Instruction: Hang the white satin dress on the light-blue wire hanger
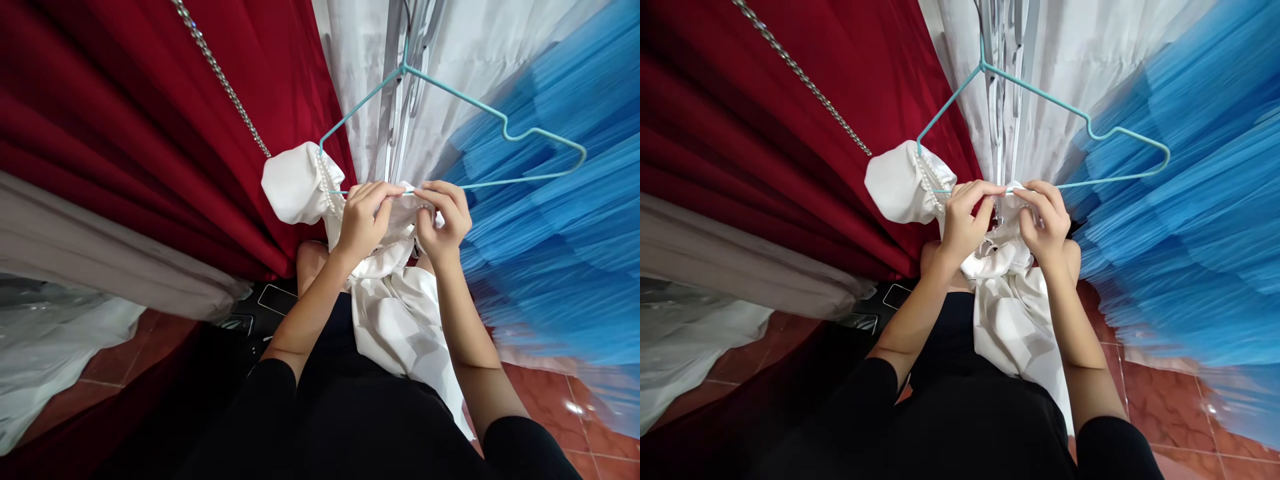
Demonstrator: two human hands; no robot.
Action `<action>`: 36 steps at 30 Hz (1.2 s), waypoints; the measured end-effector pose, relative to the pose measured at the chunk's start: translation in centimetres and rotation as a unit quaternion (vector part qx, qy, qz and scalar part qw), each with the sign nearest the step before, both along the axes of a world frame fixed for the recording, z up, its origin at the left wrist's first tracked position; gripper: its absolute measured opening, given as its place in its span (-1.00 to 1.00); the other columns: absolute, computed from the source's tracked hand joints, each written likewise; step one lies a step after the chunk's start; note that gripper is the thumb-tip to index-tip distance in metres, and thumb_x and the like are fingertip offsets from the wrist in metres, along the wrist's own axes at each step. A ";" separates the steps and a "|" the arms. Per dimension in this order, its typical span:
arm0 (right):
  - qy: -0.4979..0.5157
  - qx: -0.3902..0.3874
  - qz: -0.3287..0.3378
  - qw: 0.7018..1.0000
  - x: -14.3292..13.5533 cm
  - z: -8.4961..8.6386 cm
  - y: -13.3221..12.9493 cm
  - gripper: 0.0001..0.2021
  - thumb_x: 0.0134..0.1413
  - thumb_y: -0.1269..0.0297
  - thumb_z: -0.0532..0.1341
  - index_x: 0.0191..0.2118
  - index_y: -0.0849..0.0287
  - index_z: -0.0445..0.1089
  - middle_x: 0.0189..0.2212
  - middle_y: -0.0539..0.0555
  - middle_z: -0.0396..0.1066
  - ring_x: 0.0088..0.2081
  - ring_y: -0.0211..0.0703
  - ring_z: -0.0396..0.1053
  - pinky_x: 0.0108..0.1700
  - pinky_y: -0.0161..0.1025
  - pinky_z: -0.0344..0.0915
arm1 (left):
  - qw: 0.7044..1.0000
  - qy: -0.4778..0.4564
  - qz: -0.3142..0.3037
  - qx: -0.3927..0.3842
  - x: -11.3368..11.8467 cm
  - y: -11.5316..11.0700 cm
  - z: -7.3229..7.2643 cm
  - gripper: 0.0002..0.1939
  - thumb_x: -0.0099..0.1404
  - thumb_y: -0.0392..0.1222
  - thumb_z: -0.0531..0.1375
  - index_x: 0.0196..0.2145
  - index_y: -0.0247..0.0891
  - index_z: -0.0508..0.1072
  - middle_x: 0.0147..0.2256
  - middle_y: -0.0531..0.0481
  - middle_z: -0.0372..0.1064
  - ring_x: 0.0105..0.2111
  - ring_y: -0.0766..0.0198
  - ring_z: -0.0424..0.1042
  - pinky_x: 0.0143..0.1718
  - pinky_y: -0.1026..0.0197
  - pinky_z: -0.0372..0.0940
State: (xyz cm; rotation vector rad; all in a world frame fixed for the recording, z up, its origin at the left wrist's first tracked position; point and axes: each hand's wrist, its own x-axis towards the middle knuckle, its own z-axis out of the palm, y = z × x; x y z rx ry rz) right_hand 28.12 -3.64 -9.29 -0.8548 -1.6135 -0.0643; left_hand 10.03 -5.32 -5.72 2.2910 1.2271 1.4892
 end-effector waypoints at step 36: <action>0.054 -0.054 -0.038 0.996 6.7 12.4 0.3 -0.56 -0.43 0.74 0.11 -0.35 0.15 0.41 -0.39 -0.08 0.50 -0.44 -0.36 0.32 -0.48 -0.34 0.00 | 1.000 0.012 -0.006 -0.025 -2.3 1.0 0.4 -0.70 0.50 -0.48 0.13 -0.17 -0.16 0.61 -0.23 0.02 0.63 -0.16 0.15 0.59 0.01 0.05 0.31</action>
